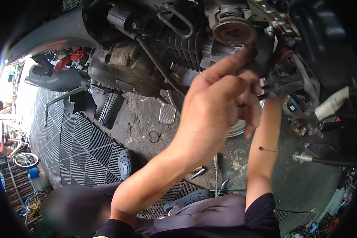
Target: Inspecting and replacing a spark plug on a motorcycle engine.
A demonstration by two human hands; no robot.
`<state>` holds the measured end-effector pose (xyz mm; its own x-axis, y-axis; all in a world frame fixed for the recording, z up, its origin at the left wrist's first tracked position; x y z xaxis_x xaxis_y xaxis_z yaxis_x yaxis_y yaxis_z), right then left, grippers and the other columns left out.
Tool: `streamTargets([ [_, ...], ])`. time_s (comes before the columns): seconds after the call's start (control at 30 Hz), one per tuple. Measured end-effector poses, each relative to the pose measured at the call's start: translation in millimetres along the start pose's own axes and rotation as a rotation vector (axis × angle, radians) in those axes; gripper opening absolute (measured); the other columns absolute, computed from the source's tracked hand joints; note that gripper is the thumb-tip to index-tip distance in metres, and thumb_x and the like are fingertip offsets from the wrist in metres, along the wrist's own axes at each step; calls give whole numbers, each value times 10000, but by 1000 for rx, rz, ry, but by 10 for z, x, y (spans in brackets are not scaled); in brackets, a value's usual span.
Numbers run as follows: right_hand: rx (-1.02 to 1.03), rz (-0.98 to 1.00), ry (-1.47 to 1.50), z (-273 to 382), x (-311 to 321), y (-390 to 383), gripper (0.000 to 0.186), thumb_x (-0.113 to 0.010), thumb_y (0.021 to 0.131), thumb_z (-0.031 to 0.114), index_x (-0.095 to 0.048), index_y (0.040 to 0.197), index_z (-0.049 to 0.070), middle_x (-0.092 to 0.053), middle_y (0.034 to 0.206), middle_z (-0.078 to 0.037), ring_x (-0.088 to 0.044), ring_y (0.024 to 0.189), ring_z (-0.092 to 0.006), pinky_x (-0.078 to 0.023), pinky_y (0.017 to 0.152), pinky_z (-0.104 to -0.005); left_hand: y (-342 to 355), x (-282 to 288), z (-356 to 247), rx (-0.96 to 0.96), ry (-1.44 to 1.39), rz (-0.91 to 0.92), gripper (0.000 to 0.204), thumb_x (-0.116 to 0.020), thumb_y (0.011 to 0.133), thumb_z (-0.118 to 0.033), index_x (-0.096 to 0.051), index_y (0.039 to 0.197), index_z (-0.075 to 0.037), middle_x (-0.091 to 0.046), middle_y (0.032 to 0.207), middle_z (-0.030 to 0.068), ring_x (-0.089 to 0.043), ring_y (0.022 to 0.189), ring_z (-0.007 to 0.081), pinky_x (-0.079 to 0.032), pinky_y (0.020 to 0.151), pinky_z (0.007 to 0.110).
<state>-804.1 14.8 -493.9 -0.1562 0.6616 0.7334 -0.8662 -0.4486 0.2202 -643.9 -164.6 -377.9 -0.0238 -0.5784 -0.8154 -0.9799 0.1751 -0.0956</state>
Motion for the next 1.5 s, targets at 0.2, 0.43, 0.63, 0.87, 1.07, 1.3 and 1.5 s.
streamTargets([
  [0.2,381,-914,114,441,187,-540,418,-492,823,65,-557,1227,-22,-629,1167,-163,-616,1078,-241,-475,996,-376,-363,380,-63,-33,262,-71,411,-430,994,-160,-548,1303,84,-628,936,123,-578,596,194,-436,489,292],
  [0.43,63,-579,211,780,334,-554,144,-549,903,47,-649,982,-20,-634,900,-34,-532,774,-68,-421,720,-205,-692,593,-436,-148,438,-106,330,-482,1018,-182,-587,1231,46,-607,918,89,-594,658,167,-452,561,275],
  [0.63,31,-447,278,1008,303,-936,300,-551,952,21,-565,1251,16,-671,1024,-62,-630,943,-117,-501,825,-273,-526,507,-450,-161,587,-84,321,-452,1004,-116,-564,1255,50,-635,907,92,-599,647,145,-447,586,274],
  [0.87,-352,318,177,965,18,-1501,306,-538,986,75,-553,1290,42,-662,1099,-58,-616,1009,-125,-482,915,-283,-456,316,-465,-151,619,-39,316,-505,995,-121,-569,1268,26,-633,922,82,-615,660,142,-460,561,268],
  [1.07,-446,513,90,837,-188,-2225,351,-594,977,183,-586,1272,-8,-690,1172,-165,-664,1096,-243,-523,939,-349,-383,196,-458,-177,518,-17,289,-504,998,-106,-560,1243,37,-634,964,98,-621,655,152,-470,551,269],
  [1.3,-696,502,68,366,-76,-2813,346,-604,975,200,-592,1247,-13,-691,1140,-154,-662,1078,-234,-520,929,-351,-379,202,-654,-319,366,-53,202,-521,987,-63,-593,1151,29,-647,950,110,-642,654,162,-500,536,274],
  [1.5,-672,416,56,326,28,-2804,375,-582,995,261,-580,1276,12,-697,1115,-136,-659,1067,-222,-511,920,-341,-501,93,-926,-600,658,-7,183,-563,976,-70,-645,1104,32,-678,952,92,-658,756,127,-508,607,229],
])
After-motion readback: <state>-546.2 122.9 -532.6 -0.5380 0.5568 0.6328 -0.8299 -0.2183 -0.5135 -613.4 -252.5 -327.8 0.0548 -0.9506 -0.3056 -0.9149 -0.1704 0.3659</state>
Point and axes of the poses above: each hand's wrist, its own y-axis towards the middle knuckle, its own x-axis out of the back of the hand, z = x × y, the point moved 6 cm from there along y, towards the middle knuckle
